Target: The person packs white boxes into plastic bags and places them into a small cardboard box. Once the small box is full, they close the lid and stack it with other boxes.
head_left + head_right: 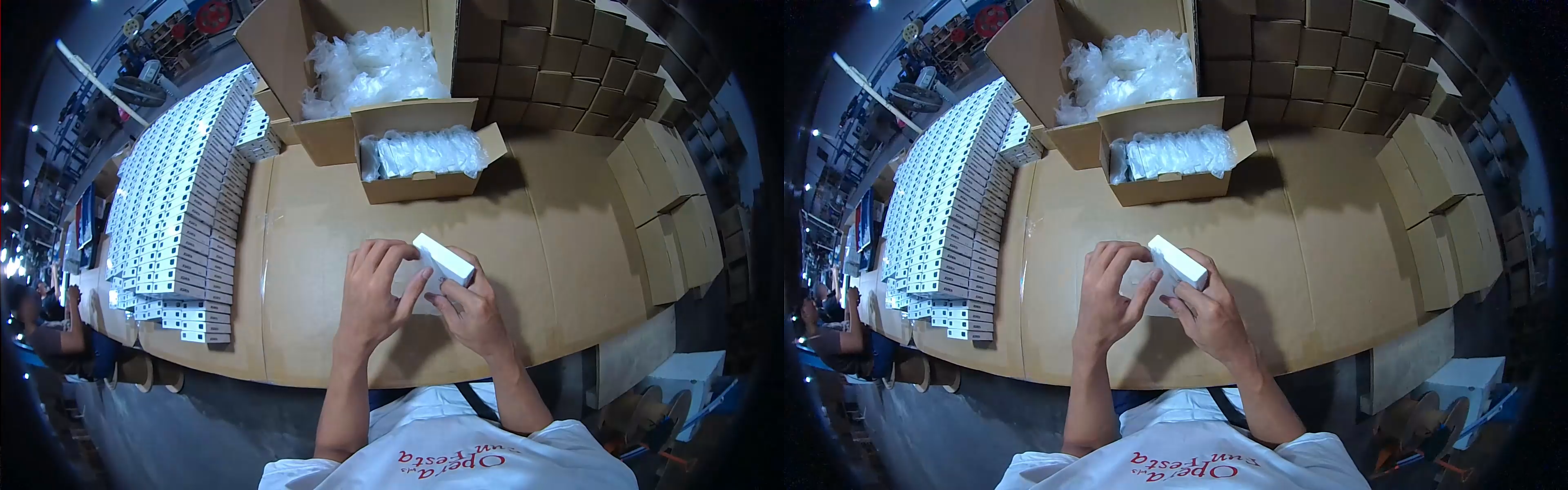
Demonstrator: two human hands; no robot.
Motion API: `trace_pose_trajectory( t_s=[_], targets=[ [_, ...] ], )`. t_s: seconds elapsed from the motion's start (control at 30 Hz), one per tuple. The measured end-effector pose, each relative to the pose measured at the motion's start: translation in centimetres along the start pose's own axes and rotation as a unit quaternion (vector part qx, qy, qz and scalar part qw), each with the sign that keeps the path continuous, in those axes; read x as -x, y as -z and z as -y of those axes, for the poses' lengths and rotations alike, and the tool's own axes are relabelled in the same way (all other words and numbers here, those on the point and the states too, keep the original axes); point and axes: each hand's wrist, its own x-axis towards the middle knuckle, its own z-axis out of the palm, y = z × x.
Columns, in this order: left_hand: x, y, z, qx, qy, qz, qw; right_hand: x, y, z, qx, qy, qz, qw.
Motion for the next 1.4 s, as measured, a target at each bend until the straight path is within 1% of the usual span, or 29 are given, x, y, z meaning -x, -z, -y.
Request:
trace_pose_trajectory(
  t_s=[0.17,0.23,0.33,0.37,0.4,0.47,0.5,0.57,0.67,0.7,0.73,0.77,0.8,0.83,0.87,0.9,0.93,0.97,1.0,1.03,1.07,1.1,1.13,1.2,1.23,1.33,1.37,1.4],
  targets=[
    [0.1,-0.4,0.3,0.022,-0.019,-0.001,1.0,0.2,0.3,-0.3,0.054,0.014,0.012,0.998],
    [-0.1,-0.4,0.2,0.048,-0.028,0.006,0.998,0.1,0.6,-0.1,0.055,0.006,0.026,0.998],
    [0.1,-0.7,0.6,0.105,0.034,-0.007,0.994,0.1,0.9,0.2,0.027,-0.023,0.027,0.999],
    [0.2,-0.6,0.8,0.095,0.047,-0.013,0.994,0.1,0.9,0.2,0.013,-0.035,0.023,0.999],
    [-0.2,-0.6,1.3,0.047,0.013,-0.019,0.999,0.1,1.0,0.1,0.003,-0.056,0.03,0.998],
    [-0.2,-0.2,1.2,0.154,0.137,0.031,0.978,0.3,1.4,-0.2,-0.02,-0.095,0.044,0.994],
    [-0.5,0.0,1.2,0.137,0.121,0.025,0.983,0.4,1.9,0.1,-0.037,-0.125,0.057,0.99],
    [-1.1,0.3,1.2,0.106,0.09,0.012,0.99,0.6,2.6,-0.1,-0.038,-0.147,0.077,0.985],
    [-1.9,1.2,0.7,0.131,0.135,0.044,0.981,0.8,3.2,-0.3,-0.021,-0.164,0.091,0.982],
    [-2.5,2.2,0.0,0.095,0.203,0.11,0.968,0.8,3.3,-0.4,-0.012,-0.165,0.094,0.982],
    [-2.4,1.5,0.6,0.173,0.148,0.023,0.974,1.0,3.2,-0.8,-0.031,-0.177,0.072,0.981],
    [-2.1,0.0,1.7,0.247,0.089,-0.065,0.963,1.3,2.8,-1.4,-0.049,-0.188,0.05,0.98],
    [-2.0,-0.7,2.4,0.317,0.029,-0.151,0.936,1.6,2.4,-2.0,-0.068,-0.199,0.029,0.977],
    [-1.6,-0.4,2.6,0.288,0.058,-0.19,0.937,1.9,1.9,-2.5,-0.101,-0.211,0.006,0.972],
    [-0.4,-1.1,4.1,0.33,0.102,-0.214,0.913,2.2,1.4,-2.9,-0.134,-0.223,-0.017,0.965],
    [0.8,-1.9,4.4,0.397,0.137,-0.17,0.892,2.2,1.2,-3.2,-0.166,-0.234,-0.04,0.957],
    [2.0,-2.7,4.2,0.459,0.171,-0.123,0.863,1.9,1.3,-3.1,-0.159,-0.233,-0.036,0.959],
    [3.1,-3.6,3.7,0.489,0.171,-0.088,0.851,1.7,1.4,-2.9,-0.153,-0.234,-0.031,0.96],
    [3.7,-3.9,3.2,0.475,0.2,-0.059,0.855,1.6,1.3,-2.7,-0.147,-0.236,-0.024,0.96],
    [4.1,-4.0,2.6,0.46,0.229,-0.03,0.857,1.4,0.8,-2.7,-0.186,-0.23,-0.038,0.954],
    [4.0,-3.7,1.8,0.445,0.257,-0.002,0.858,1.5,0.7,-2.8,-0.177,-0.223,-0.047,0.957],
    [3.6,-3.0,1.1,0.458,0.309,-0.021,0.833,1.6,0.5,-2.9,-0.169,-0.216,-0.056,0.96],
    [3.7,-3.1,1.4,0.472,0.297,-0.043,0.829,1.7,0.4,-3.1,-0.16,-0.208,-0.065,0.963],
    [4.3,-3.4,3.2,0.5,0.269,-0.085,0.819,2.0,0.3,-3.3,-0.189,-0.233,-0.06,0.952],
    [4.0,-2.9,3.3,0.515,0.277,-0.088,0.807,2.3,0.2,-3.5,-0.203,-0.246,-0.058,0.946],
    [2.8,-2.4,1.5,0.491,0.208,-0.144,0.834,2.8,-0.1,-4.1,-0.178,-0.222,-0.042,0.958],
    [2.8,-1.8,1.2,0.508,0.227,-0.103,0.824,2.7,-0.1,-3.9,-0.168,-0.21,-0.034,0.963],
    [2.8,-1.7,1.3,0.466,0.237,-0.068,0.85,2.6,-0.1,-3.4,-0.159,-0.198,-0.025,0.967]
  ],
)
